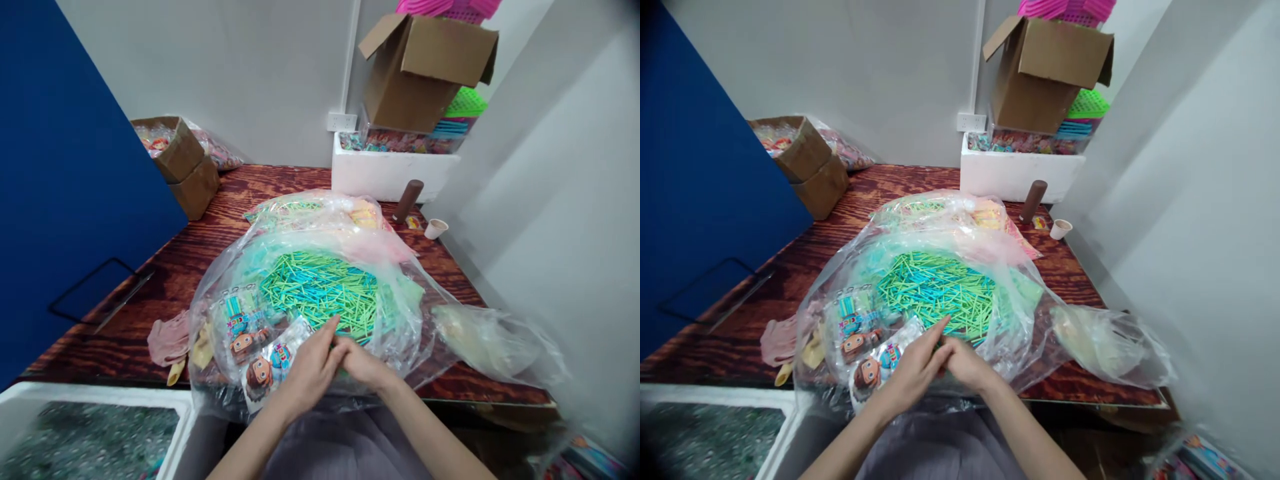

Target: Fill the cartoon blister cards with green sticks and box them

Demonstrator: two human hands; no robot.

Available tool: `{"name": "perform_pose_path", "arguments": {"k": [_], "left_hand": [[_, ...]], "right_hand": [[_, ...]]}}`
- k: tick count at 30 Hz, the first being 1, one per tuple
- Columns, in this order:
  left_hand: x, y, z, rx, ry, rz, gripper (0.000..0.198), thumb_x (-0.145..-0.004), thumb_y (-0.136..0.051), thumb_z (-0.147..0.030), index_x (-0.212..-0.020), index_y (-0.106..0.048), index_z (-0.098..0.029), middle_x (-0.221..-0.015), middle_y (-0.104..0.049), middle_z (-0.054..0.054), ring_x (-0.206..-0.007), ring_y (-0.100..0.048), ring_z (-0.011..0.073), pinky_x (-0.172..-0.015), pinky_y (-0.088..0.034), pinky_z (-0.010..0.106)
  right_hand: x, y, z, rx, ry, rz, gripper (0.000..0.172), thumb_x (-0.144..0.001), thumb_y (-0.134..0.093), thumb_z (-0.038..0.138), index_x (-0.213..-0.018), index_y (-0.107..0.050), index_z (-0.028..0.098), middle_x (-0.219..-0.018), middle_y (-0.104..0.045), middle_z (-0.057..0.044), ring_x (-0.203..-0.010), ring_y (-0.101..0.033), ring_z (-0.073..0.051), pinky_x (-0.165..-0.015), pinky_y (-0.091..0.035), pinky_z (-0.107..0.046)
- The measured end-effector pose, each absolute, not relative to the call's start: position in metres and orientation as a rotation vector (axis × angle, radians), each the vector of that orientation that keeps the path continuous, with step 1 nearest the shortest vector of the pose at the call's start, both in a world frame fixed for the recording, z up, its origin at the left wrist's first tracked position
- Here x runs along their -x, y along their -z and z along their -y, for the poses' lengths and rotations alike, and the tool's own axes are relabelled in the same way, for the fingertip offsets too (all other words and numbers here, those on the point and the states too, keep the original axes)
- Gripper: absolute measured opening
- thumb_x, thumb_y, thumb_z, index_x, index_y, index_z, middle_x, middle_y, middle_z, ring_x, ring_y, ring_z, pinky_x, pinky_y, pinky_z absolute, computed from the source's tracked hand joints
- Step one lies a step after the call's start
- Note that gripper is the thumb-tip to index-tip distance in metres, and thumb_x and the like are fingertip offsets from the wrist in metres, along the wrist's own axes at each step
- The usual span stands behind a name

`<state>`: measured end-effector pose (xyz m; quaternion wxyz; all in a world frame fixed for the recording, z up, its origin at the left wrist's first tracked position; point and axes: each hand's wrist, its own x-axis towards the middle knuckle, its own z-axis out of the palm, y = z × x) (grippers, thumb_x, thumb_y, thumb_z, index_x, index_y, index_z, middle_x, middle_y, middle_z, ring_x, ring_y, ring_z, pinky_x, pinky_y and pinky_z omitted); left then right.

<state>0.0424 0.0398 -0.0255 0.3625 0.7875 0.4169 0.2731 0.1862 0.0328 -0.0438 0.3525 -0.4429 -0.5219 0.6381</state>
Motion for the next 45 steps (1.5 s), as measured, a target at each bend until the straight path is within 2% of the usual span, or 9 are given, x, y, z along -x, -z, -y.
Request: {"name": "perform_pose_path", "arguments": {"k": [4,7,15,21,27,30,34,39,45], "left_hand": [[-0.026,0.029,-0.04,-2.081,-0.84,-1.221,0.047,-0.098,-0.04,-0.035,-0.144,-0.038,-0.023,-0.145,-0.048,0.012,-0.134,-0.044,0.0242,-0.108,-0.039,0.045],[0.004,0.035,-0.044,-2.218,-0.84,-1.45,0.03,-0.096,-0.044,-0.035,-0.117,-0.059,-0.019,-0.116,-0.065,0.013,-0.11,-0.058,0.0278,-0.094,-0.046,0.047],[0.028,0.056,-0.042,-2.472,-0.574,-1.668,0.025,-0.086,-0.06,-0.038,-0.103,-0.061,-0.02,-0.1,-0.061,0.01,-0.094,-0.057,0.0285,-0.081,-0.045,0.042],[0.027,0.059,-0.044,-2.452,-0.615,-1.794,0.039,-0.086,-0.059,-0.039,-0.119,-0.055,-0.018,-0.107,-0.061,0.012,-0.099,-0.057,0.0312,-0.083,-0.043,0.043],[0.026,0.063,-0.044,-2.474,-0.708,-1.742,0.021,-0.09,-0.054,-0.033,-0.105,-0.058,-0.019,-0.092,-0.061,0.008,-0.087,-0.056,0.0272,-0.075,-0.042,0.038],[0.024,0.061,-0.044,-2.447,-0.803,-1.686,0.012,-0.092,-0.05,-0.026,-0.087,-0.058,-0.02,-0.081,-0.058,0.006,-0.079,-0.055,0.0246,-0.07,-0.04,0.035],[0.023,0.058,-0.048,-2.507,-0.764,-1.588,0.023,-0.093,-0.048,-0.026,-0.071,-0.054,-0.021,-0.074,-0.056,0.004,-0.075,-0.053,0.0225,-0.067,-0.038,0.034],[0.024,0.058,-0.054,-2.57,-0.711,-1.565,0.03,-0.096,-0.046,-0.029,-0.07,-0.057,-0.019,-0.074,-0.057,0.005,-0.073,-0.054,0.0216,-0.067,-0.039,0.034],[0.027,0.054,-0.055,-2.478,-0.81,-1.485,0.025,-0.097,-0.044,-0.031,-0.091,-0.065,-0.019,-0.086,-0.061,0.007,-0.081,-0.058,0.0213,-0.072,-0.043,0.033]], "right_hand": [[-0.198,0.046,-0.024,1.232,-1.338,1.359,0.013,-0.087,-0.054,0.031,-0.085,-0.061,0.021,-0.078,-0.063,0.001,-0.075,-0.059,-0.017,-0.072,-0.045,-0.028],[-0.207,0.057,-0.015,1.325,-1.185,1.313,0.015,-0.09,-0.049,0.032,-0.089,-0.059,0.021,-0.087,-0.065,-0.002,-0.087,-0.06,-0.019,-0.081,-0.044,-0.03],[-0.206,0.083,-0.005,1.381,-1.057,1.387,0.019,-0.093,-0.046,0.033,-0.088,-0.06,0.021,-0.086,-0.065,-0.003,-0.086,-0.061,-0.02,-0.081,-0.044,-0.03],[-0.205,0.085,0.001,1.367,-1.065,1.376,0.02,-0.094,-0.045,0.033,-0.088,-0.059,0.021,-0.087,-0.064,-0.003,-0.087,-0.061,-0.02,-0.083,-0.045,-0.031],[-0.218,0.081,-0.01,1.464,-0.987,1.326,0.022,-0.095,-0.041,0.037,-0.092,-0.055,0.021,-0.079,-0.064,-0.002,-0.073,-0.061,-0.018,-0.071,-0.047,-0.03],[-0.238,0.072,-0.031,1.699,-0.732,1.459,0.022,-0.096,-0.038,0.037,-0.085,-0.05,0.022,-0.071,-0.058,0.0,-0.062,-0.056,-0.018,-0.061,-0.043,-0.028],[-0.243,0.064,-0.053,1.956,-0.276,1.956,0.018,-0.094,-0.037,0.017,-0.084,-0.051,0.021,-0.078,-0.061,-0.004,-0.072,-0.058,-0.021,-0.065,-0.04,-0.03],[-0.224,0.057,-0.061,2.076,-0.004,2.335,0.021,-0.087,-0.045,0.004,-0.099,-0.056,0.018,-0.095,-0.065,-0.011,-0.086,-0.061,-0.023,-0.07,-0.042,-0.03],[-0.227,0.049,-0.063,1.995,-0.099,2.459,0.015,-0.088,-0.05,0.008,-0.097,-0.058,0.017,-0.095,-0.066,-0.012,-0.087,-0.063,-0.025,-0.072,-0.043,-0.031]]}}
